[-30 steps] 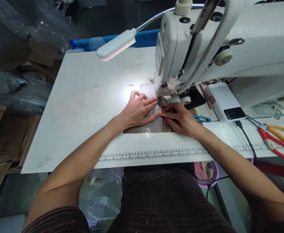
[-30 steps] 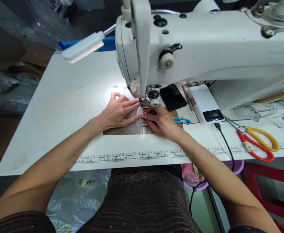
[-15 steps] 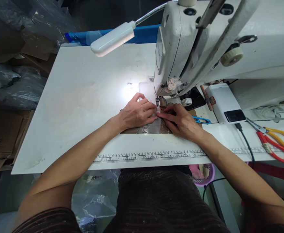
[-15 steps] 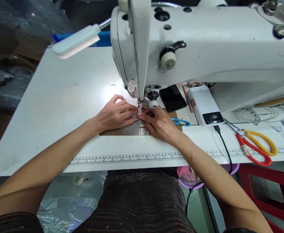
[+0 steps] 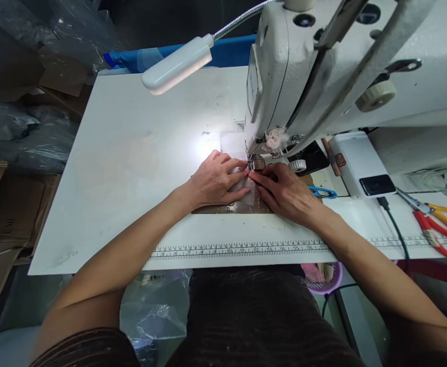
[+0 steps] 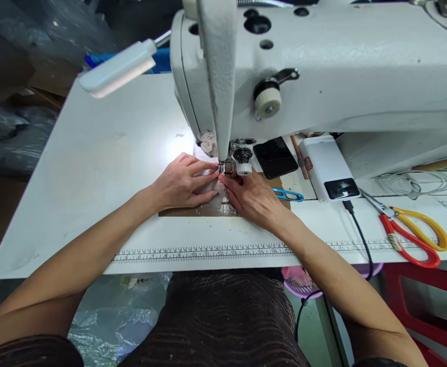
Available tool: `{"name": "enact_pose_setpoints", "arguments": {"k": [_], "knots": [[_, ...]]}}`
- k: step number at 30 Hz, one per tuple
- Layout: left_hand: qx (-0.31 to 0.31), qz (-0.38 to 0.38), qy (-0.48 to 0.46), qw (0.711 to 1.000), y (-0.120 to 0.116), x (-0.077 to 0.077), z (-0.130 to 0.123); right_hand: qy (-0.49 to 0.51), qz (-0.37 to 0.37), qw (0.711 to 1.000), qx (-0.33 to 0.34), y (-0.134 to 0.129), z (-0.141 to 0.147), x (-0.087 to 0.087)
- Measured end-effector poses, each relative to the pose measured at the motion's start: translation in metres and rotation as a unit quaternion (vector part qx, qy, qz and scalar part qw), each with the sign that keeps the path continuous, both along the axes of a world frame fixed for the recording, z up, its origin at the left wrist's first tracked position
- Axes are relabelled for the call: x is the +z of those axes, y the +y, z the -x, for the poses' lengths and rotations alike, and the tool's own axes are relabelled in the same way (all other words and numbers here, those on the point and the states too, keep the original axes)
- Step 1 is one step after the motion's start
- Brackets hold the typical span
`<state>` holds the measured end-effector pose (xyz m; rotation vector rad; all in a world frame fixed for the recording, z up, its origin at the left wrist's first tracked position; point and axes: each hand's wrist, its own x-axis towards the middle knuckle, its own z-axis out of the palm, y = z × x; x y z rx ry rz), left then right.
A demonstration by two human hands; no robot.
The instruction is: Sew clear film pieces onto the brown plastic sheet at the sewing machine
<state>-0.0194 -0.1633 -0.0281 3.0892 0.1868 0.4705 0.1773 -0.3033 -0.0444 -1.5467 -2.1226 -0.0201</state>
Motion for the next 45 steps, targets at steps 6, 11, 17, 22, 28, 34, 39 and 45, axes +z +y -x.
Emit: {"name": "enact_pose_setpoints", "arguments": {"k": [6,11,17,22,28,34,39,45], "knots": [[0.035,-0.019,-0.02,0.999,0.0,-0.003,-0.003,0.025,0.021,0.999,-0.014,-0.001,-0.001,-0.005],[0.046,-0.009,-0.025,0.999,0.003,-0.003,-0.005,0.087,0.02,0.996,-0.008,-0.005,-0.004,-0.005],[0.046,-0.012,-0.019,0.999,0.012,0.018,0.002,0.172,0.043,0.984,-0.02,-0.005,-0.018,0.008],[-0.021,0.045,0.022,0.999,0.002,0.031,0.01,0.168,0.05,0.984,-0.017,-0.004,-0.034,0.024],[-0.068,0.119,0.003,0.991,-0.013,0.016,0.013,0.12,0.103,0.987,0.005,0.012,-0.029,0.028],[-0.049,0.117,-0.024,0.992,-0.013,0.002,0.013,0.142,0.057,0.988,-0.002,0.014,-0.017,0.004],[-0.044,0.089,-0.048,0.994,-0.012,-0.002,0.012,0.086,0.031,0.995,0.031,0.009,-0.018,-0.009],[-0.062,0.031,-0.054,0.996,-0.012,-0.003,0.011,0.065,0.03,0.997,0.023,0.009,-0.018,-0.011]]}}
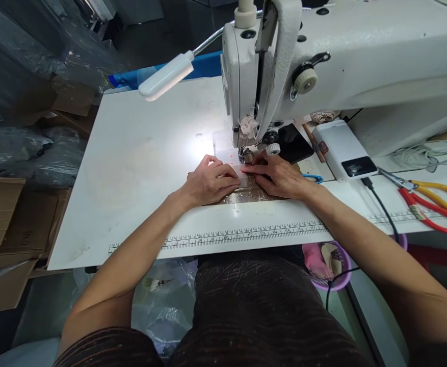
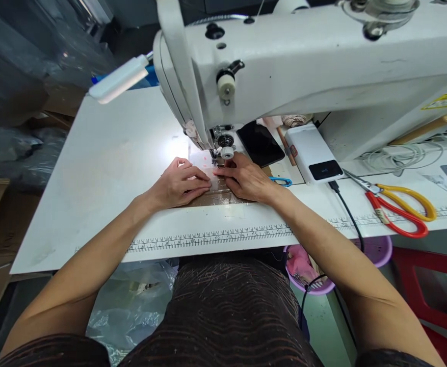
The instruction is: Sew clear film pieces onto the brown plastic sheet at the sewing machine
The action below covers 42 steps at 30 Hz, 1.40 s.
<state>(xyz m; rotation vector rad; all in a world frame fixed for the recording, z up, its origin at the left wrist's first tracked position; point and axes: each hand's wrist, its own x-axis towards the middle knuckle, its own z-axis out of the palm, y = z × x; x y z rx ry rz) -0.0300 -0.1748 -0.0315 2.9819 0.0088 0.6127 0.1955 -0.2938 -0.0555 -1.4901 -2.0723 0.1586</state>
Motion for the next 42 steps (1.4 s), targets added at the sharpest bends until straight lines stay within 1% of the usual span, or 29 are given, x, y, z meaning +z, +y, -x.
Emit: {"name": "enact_pose_setpoints", "arguments": {"k": [2,5,7,10,12,17,24,27,30,32,36,39,42], "knots": [[-0.002,-0.017,-0.005,1.0,0.0,-0.002,0.0,0.005,-0.003,1.0,0.0,0.0,0.0,0.0],[-0.016,-0.028,-0.041,0.999,0.0,-0.005,0.0,0.01,-0.002,1.0,0.003,-0.001,0.0,0.0],[-0.033,-0.013,-0.056,0.998,0.002,-0.006,0.0,0.011,0.002,1.0,0.005,-0.001,0.0,0.0],[-0.052,0.035,-0.051,0.997,0.006,-0.006,0.001,0.013,0.011,1.0,0.006,-0.001,-0.001,0.001],[-0.056,0.051,-0.044,0.996,0.01,-0.006,0.001,0.016,0.016,1.0,0.008,-0.001,-0.001,0.001],[-0.041,0.012,-0.023,0.999,0.011,-0.007,-0.002,0.032,0.009,0.999,0.0,-0.002,0.0,0.003],[-0.055,-0.02,-0.058,0.997,0.008,-0.006,-0.002,0.026,0.009,1.0,0.0,-0.003,0.0,0.003],[-0.045,-0.029,-0.04,0.998,0.007,-0.004,-0.001,0.015,-0.002,1.0,0.007,-0.002,0.0,0.002],[-0.04,-0.038,-0.008,0.998,0.004,0.002,0.001,-0.006,-0.021,0.999,0.027,-0.001,-0.002,0.001],[-0.057,-0.046,0.013,0.997,0.002,0.009,0.001,-0.022,-0.027,0.999,0.034,-0.001,-0.002,0.0],[-0.095,-0.065,0.065,0.991,0.001,0.021,-0.003,-0.035,-0.024,0.999,0.023,-0.001,-0.001,0.001],[-0.109,-0.064,0.086,0.988,0.005,0.022,-0.007,-0.038,-0.025,0.999,0.021,-0.001,0.001,0.003],[-0.118,-0.05,0.064,0.99,0.009,0.017,-0.008,-0.049,-0.024,0.998,0.013,0.0,0.004,0.006]]}}
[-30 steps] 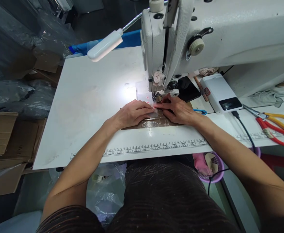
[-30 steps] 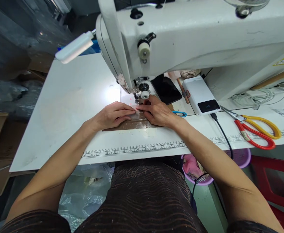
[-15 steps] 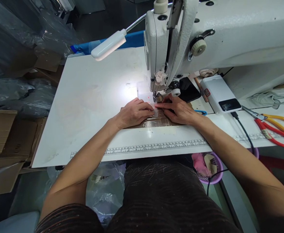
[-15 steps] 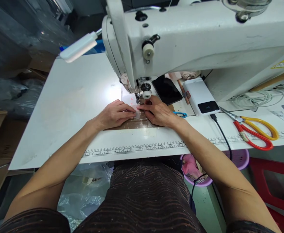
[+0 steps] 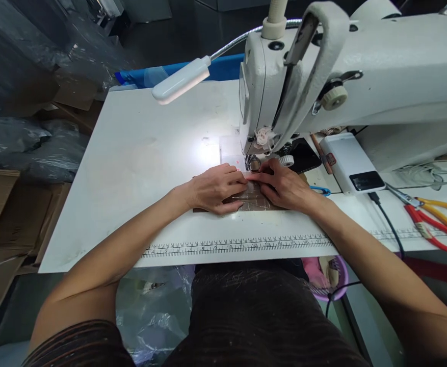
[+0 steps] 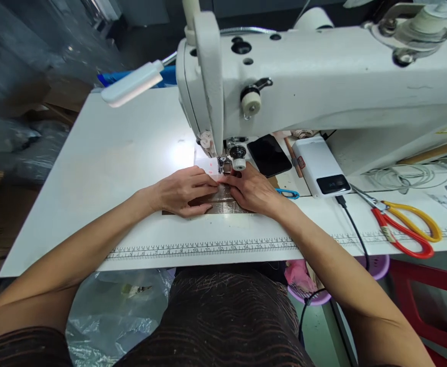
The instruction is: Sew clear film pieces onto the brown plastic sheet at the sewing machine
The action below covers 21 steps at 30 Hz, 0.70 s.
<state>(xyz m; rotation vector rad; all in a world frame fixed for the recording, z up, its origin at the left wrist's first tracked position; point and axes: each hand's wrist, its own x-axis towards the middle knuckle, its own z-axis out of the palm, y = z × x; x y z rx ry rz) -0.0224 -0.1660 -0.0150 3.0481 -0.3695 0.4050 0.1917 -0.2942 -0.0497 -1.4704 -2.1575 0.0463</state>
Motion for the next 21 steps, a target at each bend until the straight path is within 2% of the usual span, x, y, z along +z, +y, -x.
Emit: {"name": "enact_pose_setpoints", "arguments": {"k": [4,11,21], "knots": [[0.022,0.001,-0.026,0.999,0.002,-0.007,0.003,-0.015,0.009,1.0,-0.027,0.001,0.003,0.002],[0.062,0.01,-0.02,0.998,0.002,-0.012,0.005,0.024,0.001,1.0,-0.012,-0.007,0.006,0.002],[0.09,0.036,0.002,0.995,0.005,-0.01,0.005,0.02,0.046,0.998,-0.029,-0.012,0.009,0.007]]}}
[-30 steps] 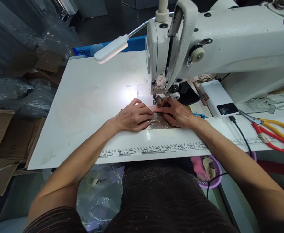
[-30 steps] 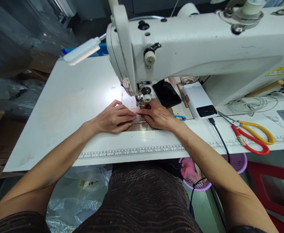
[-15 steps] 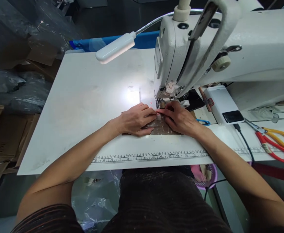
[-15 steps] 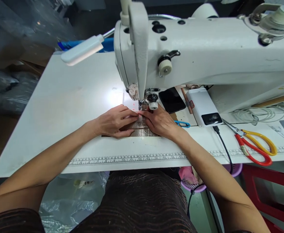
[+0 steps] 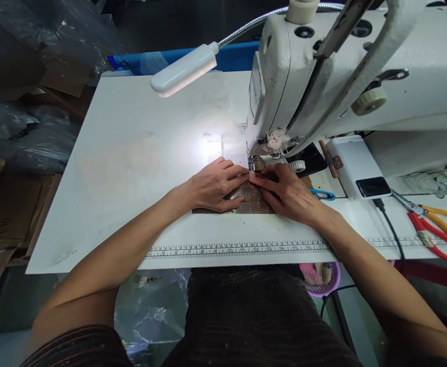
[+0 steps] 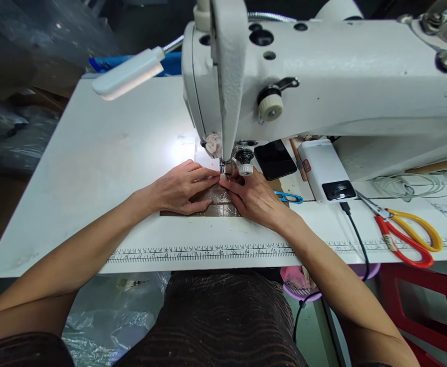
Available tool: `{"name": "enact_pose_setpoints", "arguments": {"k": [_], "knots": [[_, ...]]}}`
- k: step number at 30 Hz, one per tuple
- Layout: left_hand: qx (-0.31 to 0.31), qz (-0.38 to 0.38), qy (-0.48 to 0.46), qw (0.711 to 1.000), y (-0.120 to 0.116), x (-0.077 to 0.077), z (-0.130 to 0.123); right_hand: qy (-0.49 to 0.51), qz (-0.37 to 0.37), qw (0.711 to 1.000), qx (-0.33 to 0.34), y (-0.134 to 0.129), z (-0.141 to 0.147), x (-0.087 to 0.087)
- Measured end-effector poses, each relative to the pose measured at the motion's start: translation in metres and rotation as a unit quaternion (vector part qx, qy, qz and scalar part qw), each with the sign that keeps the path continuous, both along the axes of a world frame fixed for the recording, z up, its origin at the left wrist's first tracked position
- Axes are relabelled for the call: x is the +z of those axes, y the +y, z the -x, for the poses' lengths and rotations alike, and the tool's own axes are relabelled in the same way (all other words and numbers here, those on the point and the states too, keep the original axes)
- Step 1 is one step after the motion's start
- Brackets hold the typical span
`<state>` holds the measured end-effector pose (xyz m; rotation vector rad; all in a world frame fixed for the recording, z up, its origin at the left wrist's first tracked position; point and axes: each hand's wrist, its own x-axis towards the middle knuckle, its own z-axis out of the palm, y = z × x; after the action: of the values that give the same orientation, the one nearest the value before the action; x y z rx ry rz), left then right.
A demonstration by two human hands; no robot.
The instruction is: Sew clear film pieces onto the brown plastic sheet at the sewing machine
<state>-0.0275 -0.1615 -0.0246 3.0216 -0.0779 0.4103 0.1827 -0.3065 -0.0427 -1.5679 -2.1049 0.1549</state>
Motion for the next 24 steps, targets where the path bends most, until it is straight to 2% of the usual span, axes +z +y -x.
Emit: {"name": "enact_pose_setpoints", "arguments": {"k": [11,16,20,24], "knots": [[0.007,-0.009,0.016,1.0,0.01,0.001,-0.002,-0.006,0.01,1.0,-0.026,0.003,0.005,0.0],[0.015,-0.025,0.017,0.999,0.014,0.002,-0.004,0.057,0.081,0.993,-0.059,-0.003,-0.003,0.019],[0.023,-0.034,0.026,0.999,0.016,0.005,-0.005,0.117,0.138,0.982,-0.052,-0.006,-0.018,0.039],[0.037,-0.037,0.033,0.998,0.016,0.006,-0.006,0.163,0.148,0.974,-0.058,0.001,-0.029,0.037]]}}
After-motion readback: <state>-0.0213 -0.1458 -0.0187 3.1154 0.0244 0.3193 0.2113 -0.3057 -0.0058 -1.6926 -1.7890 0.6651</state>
